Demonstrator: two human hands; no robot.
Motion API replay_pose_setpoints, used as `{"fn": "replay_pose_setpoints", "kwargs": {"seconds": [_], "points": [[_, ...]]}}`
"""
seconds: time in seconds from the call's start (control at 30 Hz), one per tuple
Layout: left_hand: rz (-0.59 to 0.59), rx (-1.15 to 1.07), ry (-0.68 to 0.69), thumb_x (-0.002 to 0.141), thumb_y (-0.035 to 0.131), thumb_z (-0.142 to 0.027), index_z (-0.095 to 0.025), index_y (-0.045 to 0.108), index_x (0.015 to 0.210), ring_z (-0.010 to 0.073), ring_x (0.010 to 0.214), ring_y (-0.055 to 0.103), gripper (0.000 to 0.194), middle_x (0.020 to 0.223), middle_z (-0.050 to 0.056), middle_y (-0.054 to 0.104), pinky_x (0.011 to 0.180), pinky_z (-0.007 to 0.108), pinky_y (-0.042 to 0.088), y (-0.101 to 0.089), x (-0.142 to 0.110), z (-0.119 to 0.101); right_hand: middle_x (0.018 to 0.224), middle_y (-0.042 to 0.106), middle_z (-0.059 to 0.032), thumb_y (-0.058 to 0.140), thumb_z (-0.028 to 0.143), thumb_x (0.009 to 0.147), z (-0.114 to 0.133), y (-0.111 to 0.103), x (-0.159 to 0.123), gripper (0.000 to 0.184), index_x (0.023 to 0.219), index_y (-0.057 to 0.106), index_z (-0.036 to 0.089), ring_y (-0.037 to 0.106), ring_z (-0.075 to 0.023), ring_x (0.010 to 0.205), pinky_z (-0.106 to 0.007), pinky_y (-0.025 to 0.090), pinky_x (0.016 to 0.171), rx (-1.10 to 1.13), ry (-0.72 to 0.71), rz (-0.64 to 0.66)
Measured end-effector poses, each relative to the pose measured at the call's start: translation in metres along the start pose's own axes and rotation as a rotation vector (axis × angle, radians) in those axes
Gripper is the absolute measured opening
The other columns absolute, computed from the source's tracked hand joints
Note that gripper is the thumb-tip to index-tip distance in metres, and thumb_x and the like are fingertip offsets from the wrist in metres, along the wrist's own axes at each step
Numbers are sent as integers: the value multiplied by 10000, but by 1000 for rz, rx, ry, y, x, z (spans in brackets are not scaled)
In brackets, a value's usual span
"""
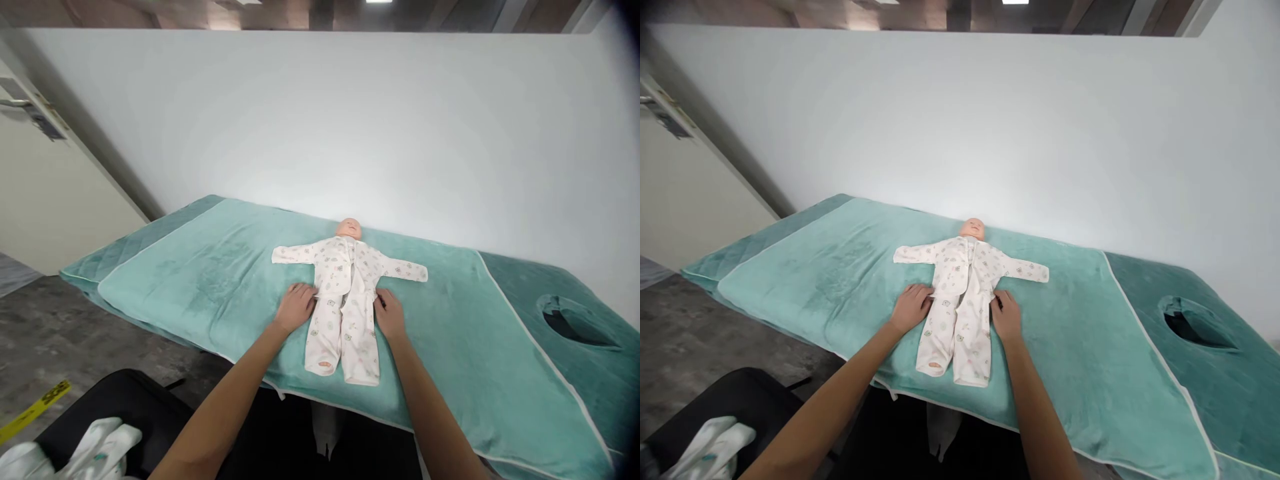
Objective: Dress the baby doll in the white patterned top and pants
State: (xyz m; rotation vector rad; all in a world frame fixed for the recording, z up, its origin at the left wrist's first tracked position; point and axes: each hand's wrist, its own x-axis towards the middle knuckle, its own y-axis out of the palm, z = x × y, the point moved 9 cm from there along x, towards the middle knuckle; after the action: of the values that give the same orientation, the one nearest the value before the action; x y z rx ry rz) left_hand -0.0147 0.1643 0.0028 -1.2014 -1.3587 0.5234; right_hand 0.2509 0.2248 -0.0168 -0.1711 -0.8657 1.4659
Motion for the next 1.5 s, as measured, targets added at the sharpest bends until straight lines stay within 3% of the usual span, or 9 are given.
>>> {"fn": "replay_pose_setpoints", "kwargs": {"seconds": [0.2,0.4,0.63,0.8,0.93,1.1,1.3,1.43,1.5], "points": [[-79,-13,-144,816,506,-111,-211,568,903,250,895,595,146,896,72,641,827,393,446,-6,-7,12,797,625,-48,419,501,949,-11,-25,-19,378,896,628,191,560,-202,712,-330,451,651,105,201,-207],[-73,-150,-168,809,481,-116,-212,558,930,238,956,586,173,993,70,634,863,387,451,0,-8,21,1222,595,-106,547,486,925,53,-15,-15,396,1234,593,244,545,-282,1156,-433,491,933,38,-176,-66],[-140,-322,-279,945,437,-266,-214,561,927,201,917,594,136,940,48,624,840,340,466,-1,-9,38,1264,581,-112,517,322,954,110,17,5,287,1212,630,266,504,-322,1185,-506,437,961,-236,-343,28],[-139,-339,-297,957,436,-278,-209,571,909,187,889,593,159,916,40,626,813,319,459,-4,-9,38,1175,586,-116,586,312,912,95,20,5,292,1191,613,230,521,-304,1085,-457,458,900,-288,-252,-11],[-161,-338,-291,951,441,-261,-206,572,875,183,864,582,161,878,34,614,800,314,452,-5,-8,40,1057,599,-101,489,273,960,85,13,-2,225,1138,615,216,532,-273,993,-414,459,859,-309,-205,-33],[-169,-351,-270,956,429,-246,-203,575,850,182,860,582,185,871,39,612,798,312,453,-5,-8,39,1005,595,-87,404,226,971,86,4,6,328,1230,605,228,554,-255,952,-353,456,748,-337,-153,-34],[-171,-364,-264,948,442,-226,-200,578,838,178,860,580,176,867,37,610,797,307,457,-5,-7,40,907,578,-64,355,245,993,96,2,11,350,1146,670,239,583,-203,839,-301,448,633,-291,-294,188],[-171,-378,-269,948,445,-222,-201,577,837,176,858,580,174,861,33,608,792,303,459,-5,-7,42,974,647,-62,415,257,977,103,2,-5,299,1151,658,254,619,-203,901,-296,462,688,-403,-411,358],[-171,-383,-272,947,448,-222,-202,578,829,177,860,584,176,859,33,610,800,305,461,-4,-7,42,1000,675,-50,465,314,970,106,-3,-7,270,1167,645,272,633,-208,935,-290,459,699,-445,-399,364]]}}
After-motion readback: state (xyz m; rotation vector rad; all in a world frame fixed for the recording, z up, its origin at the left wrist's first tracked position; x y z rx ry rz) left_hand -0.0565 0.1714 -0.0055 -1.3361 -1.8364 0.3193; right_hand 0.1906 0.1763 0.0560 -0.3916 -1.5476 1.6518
